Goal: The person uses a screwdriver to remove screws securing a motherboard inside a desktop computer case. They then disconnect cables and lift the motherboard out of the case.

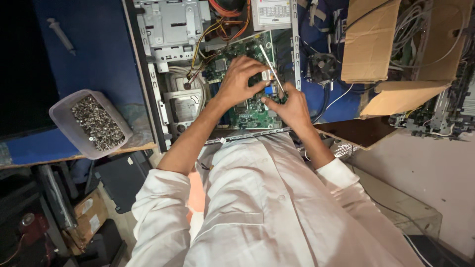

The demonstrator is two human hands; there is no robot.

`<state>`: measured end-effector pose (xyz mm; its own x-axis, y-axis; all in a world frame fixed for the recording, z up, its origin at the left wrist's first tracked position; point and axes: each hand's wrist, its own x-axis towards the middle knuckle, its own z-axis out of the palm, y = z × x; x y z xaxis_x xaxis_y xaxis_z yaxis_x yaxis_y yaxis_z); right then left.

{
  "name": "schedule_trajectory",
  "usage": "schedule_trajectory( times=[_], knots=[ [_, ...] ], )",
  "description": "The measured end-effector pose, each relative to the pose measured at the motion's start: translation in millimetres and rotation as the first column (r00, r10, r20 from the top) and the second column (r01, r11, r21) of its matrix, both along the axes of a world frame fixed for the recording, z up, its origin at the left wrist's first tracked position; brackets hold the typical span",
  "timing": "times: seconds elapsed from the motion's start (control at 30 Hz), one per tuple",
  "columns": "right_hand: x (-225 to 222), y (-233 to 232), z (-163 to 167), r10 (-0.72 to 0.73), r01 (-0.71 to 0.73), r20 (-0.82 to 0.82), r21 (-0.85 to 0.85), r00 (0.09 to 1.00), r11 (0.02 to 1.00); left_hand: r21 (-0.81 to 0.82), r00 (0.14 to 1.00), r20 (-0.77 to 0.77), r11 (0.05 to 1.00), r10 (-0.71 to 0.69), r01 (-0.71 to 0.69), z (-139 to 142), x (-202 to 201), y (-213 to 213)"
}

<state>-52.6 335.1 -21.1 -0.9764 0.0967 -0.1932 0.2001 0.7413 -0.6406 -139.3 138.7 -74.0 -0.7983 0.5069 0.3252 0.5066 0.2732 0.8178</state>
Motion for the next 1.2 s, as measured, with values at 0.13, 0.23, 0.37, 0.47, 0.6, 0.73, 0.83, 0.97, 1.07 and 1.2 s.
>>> schedule_trajectory(
  times=[0.13, 0.23, 0.37, 0.47, 0.6, 0.73, 0.83, 0.97, 1.07, 1.2],
  knots=[
    [-2, 0, -9, -0.037, 0.021, -0.090, -0.166, 0.995, 0.986, -0.002, 0.999, -0.032, 0.999, 0.039, -0.039, 1, 3, -2],
    [-2, -1, -7, -0.040, 0.024, -0.110, -0.142, 0.993, 0.990, 0.003, 0.999, -0.018, 0.999, 0.038, -0.038, 3, 3, -1],
    [0, 2, 5, -0.060, 0.045, -0.122, -0.123, 0.991, 0.991, 0.038, 0.997, -0.058, 0.998, 0.051, -0.049, 7, 1, 8],
    [-2, 8, 14, -0.052, 0.037, -0.157, -0.097, 0.986, 0.995, 0.053, 0.996, -0.066, 0.997, 0.052, -0.049, 10, -1, 16],
    [-3, 12, 26, -0.032, 0.020, -0.171, -0.069, 0.985, 0.997, 0.064, 0.998, -0.033, 0.997, 0.053, -0.051, 19, 1, 21],
    [-2, 13, 41, 0.017, -0.040, -0.237, -0.093, 0.971, 0.995, 0.103, 0.993, -0.037, 0.989, 0.109, -0.104, 34, 6, 19],
    [-6, 15, 53, 0.018, -0.024, -0.191, -0.030, 0.981, 0.999, 0.129, 0.992, -0.008, 0.984, 0.123, -0.121, 45, 9, 17],
    [-11, 18, 61, 0.051, -0.058, -0.257, -0.021, 0.965, 0.998, 0.261, 0.990, 0.084, 0.957, 0.110, -0.129, 46, 9, 11],
    [-11, 22, 65, 0.063, -0.083, -0.316, -0.051, 0.947, 0.995, 0.333, 0.894, 0.396, 0.875, 0.208, -0.351, 27, 10, -1],
    [-7, 30, 69, 0.030, -0.085, -0.318, -0.160, 0.948, 0.983, 0.198, 0.639, 0.715, 0.794, 0.285, -0.575, -16, 23, -29]
  ],
)
